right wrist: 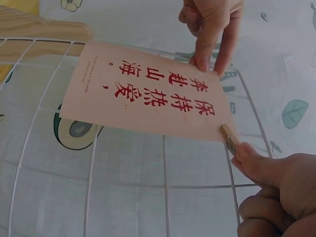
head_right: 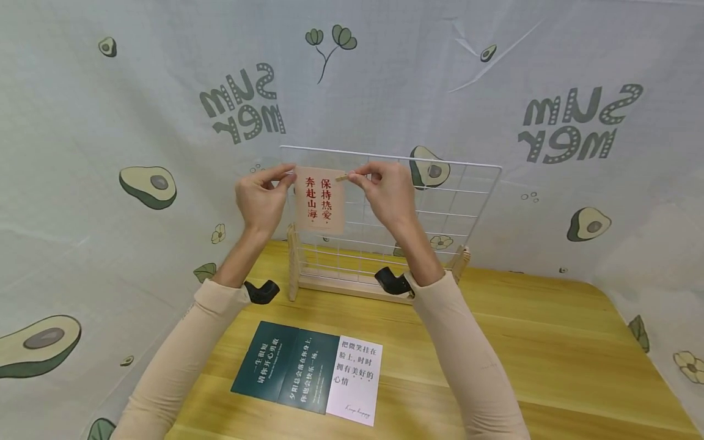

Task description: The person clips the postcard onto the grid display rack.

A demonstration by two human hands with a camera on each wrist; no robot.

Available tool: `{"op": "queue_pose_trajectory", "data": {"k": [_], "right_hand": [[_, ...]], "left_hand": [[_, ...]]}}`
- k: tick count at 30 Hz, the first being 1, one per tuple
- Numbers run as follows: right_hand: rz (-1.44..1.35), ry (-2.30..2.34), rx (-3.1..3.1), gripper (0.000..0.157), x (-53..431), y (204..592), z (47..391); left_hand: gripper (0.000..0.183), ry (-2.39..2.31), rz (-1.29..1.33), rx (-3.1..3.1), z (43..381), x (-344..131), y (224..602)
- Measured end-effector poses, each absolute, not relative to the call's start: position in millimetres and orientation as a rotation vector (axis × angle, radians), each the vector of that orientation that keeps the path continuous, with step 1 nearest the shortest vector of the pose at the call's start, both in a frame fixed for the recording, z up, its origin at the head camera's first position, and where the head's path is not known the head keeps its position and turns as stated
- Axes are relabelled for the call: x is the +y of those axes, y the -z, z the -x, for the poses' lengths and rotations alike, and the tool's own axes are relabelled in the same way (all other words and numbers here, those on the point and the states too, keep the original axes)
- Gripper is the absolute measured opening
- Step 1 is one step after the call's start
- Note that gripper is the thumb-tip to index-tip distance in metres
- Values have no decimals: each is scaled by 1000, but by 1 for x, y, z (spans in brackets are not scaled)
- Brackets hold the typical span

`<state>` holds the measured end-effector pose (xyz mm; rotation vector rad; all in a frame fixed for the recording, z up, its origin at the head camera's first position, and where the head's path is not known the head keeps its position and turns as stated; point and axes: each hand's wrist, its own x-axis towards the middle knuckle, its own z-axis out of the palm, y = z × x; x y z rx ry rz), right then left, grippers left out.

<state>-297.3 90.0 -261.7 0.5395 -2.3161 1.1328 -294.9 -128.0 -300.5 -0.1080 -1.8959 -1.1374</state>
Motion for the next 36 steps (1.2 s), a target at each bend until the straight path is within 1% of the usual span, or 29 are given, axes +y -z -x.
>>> {"op": "queue_pose_trajectory", "data": {"k": [10,17,26,31,36], "right_hand": [[-524,-1207,-2309,21,91,261,298],[-501,-1197,-2332,23,91,263,298],[-548,-1220,-2259,24,91,272,297],[-603,-1238,-2165,26,94,278,289],[-597,-1231,-2161,29,103,287,278]], "left_hand": [[13,1129,117,-1901,296,-127,299],[16,1097,126,-1894,295,-128,300],[20,1023,113,-1870,292,-128,303],[22,977,132,-1834,283,-131,306],[22,999,207,-1863,266,-134,312]]}}
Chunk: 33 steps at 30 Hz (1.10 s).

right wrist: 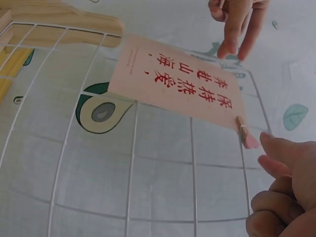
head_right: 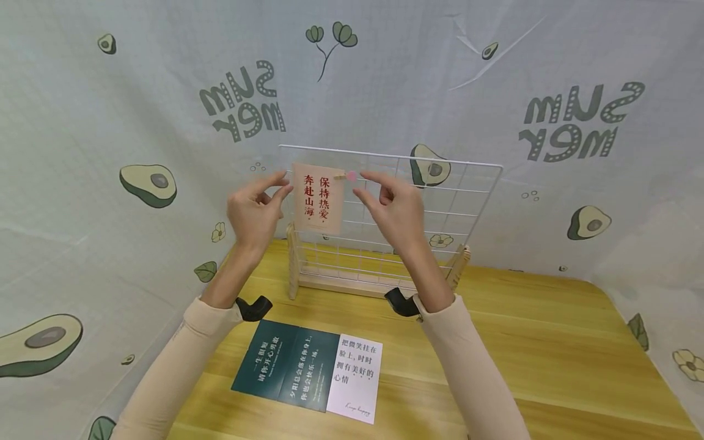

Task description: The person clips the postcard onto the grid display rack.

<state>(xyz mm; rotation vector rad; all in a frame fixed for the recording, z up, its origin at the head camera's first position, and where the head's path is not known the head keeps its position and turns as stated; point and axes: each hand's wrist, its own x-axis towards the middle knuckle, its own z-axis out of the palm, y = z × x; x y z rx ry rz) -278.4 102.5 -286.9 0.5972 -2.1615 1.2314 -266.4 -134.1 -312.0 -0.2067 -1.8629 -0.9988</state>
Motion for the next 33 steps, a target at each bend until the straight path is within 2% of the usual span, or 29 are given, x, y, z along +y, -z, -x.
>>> {"op": "queue_pose_trajectory", "data": {"k": [9,18,27,33], "right_hand": [[-525,-1247,-2288,30,134,315,250],[-393,-1224,-2418,31,171,368,215],[-170,-1372,-2568,36,212,427,174],[-35,-1373,-2584,38,235,453,148]], "left_hand": [[25,1105,352,-1992,230,-122,352],[28,1182,403,-2216,201,-104,400],[28,1246,449,-2592,183,-91,457],[32,1309,558,-2740,180,-83,480]]}}
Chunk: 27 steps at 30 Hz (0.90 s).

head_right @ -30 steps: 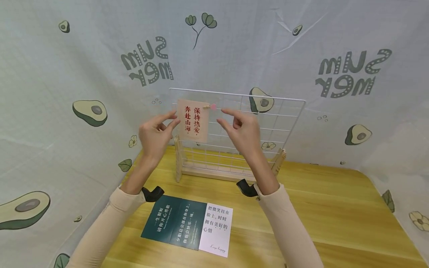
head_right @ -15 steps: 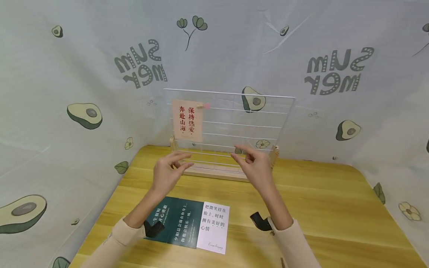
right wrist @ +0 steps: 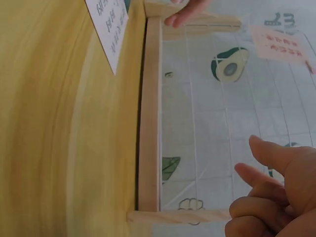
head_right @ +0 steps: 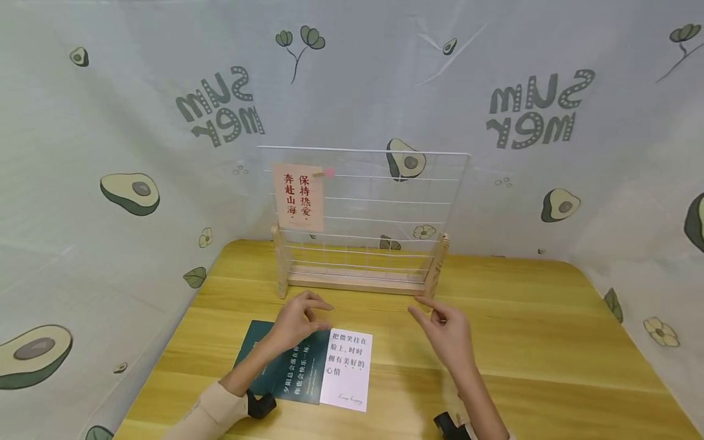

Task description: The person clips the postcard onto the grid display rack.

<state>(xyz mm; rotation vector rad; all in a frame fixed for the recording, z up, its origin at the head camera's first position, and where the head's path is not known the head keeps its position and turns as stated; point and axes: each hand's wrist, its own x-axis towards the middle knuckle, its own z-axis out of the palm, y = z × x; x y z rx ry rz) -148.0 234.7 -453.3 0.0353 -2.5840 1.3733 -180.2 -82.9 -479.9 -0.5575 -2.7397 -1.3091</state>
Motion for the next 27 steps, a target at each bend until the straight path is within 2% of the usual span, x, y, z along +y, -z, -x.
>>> {"op": "queue_pose_trajectory", "data": {"k": [13,19,27], "right_hand": [[462,-1623,-2716,61,284,482,99],[671,-2026,-2580,61,320,499,82],[726,-1674,-2867,73,343,515,64]], "left_hand": [[47,1260,665,-2924,180,-80,504],[48,1253,666,-2936,181,-82,508],[42,1125,635,-2935,181,-74,511]]}}
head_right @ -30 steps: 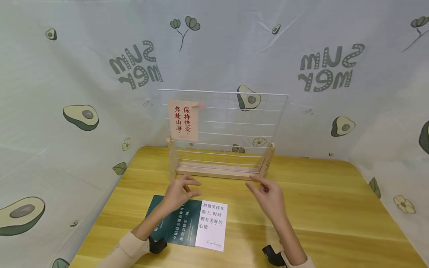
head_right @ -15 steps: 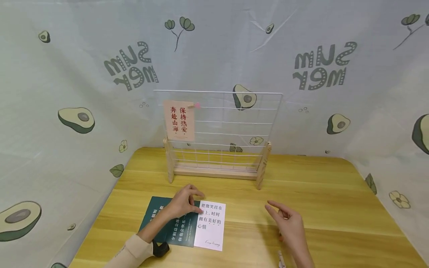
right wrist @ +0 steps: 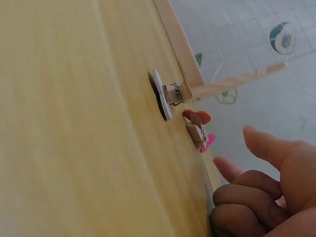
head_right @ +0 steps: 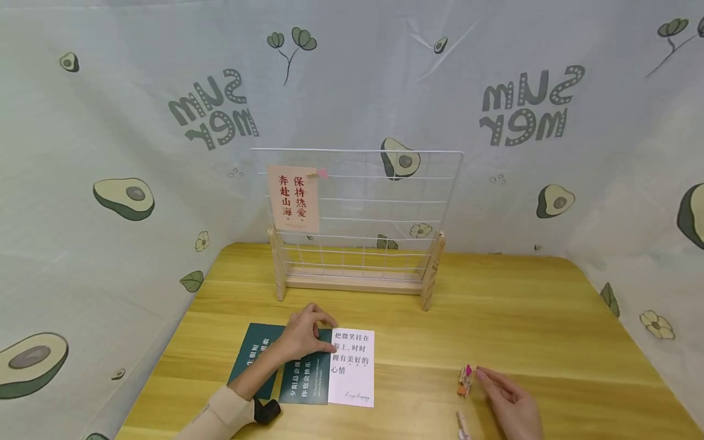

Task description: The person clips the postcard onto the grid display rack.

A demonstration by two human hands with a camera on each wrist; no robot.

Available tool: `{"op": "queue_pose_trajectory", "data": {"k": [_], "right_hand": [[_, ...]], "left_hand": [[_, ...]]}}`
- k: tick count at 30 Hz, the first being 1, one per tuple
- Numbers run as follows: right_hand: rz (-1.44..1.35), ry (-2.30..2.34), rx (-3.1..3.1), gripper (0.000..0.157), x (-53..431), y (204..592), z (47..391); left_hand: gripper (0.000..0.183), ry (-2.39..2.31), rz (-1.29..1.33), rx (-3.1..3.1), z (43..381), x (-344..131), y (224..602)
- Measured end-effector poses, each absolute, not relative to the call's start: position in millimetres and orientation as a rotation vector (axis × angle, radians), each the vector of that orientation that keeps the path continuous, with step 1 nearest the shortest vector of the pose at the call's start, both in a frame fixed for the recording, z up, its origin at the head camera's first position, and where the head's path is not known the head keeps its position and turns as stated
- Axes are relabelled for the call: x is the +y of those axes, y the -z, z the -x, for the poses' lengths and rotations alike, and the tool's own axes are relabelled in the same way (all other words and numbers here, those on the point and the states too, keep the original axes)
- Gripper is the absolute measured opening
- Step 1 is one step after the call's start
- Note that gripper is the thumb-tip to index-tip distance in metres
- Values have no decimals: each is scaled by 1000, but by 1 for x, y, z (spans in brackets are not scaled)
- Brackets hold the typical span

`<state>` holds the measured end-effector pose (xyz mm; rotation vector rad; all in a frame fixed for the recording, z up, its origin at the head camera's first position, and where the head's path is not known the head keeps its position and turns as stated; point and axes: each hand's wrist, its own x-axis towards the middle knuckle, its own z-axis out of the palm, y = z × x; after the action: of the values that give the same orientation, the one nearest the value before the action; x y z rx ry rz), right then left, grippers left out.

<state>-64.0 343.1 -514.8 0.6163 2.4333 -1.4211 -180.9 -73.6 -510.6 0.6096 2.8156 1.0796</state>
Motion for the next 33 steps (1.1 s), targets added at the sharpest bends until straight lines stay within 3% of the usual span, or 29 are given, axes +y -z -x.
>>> {"op": "queue_pose_trajectory", "data": {"k": [6,13,24,33], "right_hand": [[-624,1315,2504,65,339,511,64],[-604,1177,2602,69,326,506,69],[-498,1195,2704,53,320,505,78],[-448,1219,2625,54,325,506,76]], "left_hand": [[40,-1030,-596,2865,181,-65,506],[41,-956,-626,2894,181,-53,505],[43,-990,-620,2845,188,-39,506],[52,-914,-622,2832,183,-39,507]]}}
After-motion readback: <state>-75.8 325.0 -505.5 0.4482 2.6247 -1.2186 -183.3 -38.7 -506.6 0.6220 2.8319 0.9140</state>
